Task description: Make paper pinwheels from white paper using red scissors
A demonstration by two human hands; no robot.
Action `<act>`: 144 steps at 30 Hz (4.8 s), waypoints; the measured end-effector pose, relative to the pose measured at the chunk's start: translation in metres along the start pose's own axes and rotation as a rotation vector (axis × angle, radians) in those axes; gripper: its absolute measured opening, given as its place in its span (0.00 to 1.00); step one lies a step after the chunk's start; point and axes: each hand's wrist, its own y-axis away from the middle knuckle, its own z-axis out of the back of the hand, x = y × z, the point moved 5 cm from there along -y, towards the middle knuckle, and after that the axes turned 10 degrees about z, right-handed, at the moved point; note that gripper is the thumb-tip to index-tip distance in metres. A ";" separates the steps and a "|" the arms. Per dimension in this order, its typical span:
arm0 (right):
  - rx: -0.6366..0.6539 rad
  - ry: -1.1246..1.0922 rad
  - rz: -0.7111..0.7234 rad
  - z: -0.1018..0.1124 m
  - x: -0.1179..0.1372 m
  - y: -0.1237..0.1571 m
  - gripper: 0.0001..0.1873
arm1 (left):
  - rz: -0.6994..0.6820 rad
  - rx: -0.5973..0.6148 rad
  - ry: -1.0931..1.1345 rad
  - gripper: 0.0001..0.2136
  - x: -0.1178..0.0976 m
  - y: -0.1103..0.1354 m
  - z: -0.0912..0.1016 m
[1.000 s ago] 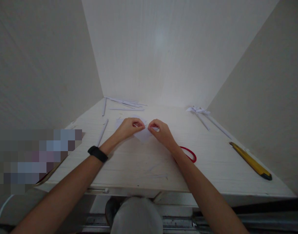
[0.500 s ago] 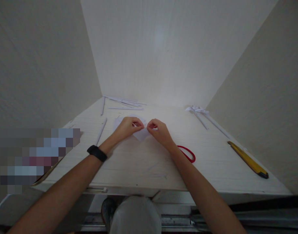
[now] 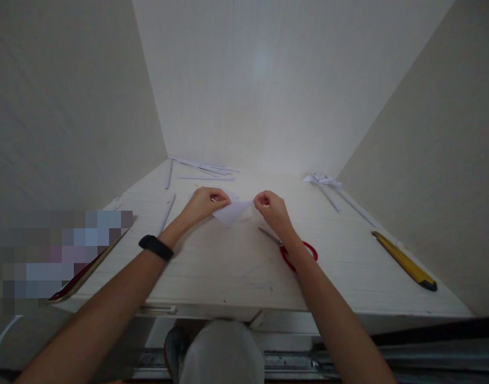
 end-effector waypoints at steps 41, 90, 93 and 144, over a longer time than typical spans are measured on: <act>-0.067 -0.114 -0.102 0.009 -0.005 -0.001 0.11 | 0.149 -0.015 0.226 0.14 0.006 -0.002 -0.003; -0.023 -0.779 -0.111 -0.013 0.006 0.001 0.13 | 0.038 -0.127 0.186 0.14 -0.017 0.010 -0.020; -0.007 -0.811 -0.109 -0.014 0.010 0.001 0.20 | 0.071 -0.118 0.242 0.14 -0.013 0.008 -0.020; 0.058 -0.627 -0.030 -0.014 0.024 0.009 0.07 | 0.190 0.101 0.642 0.15 -0.018 0.013 -0.034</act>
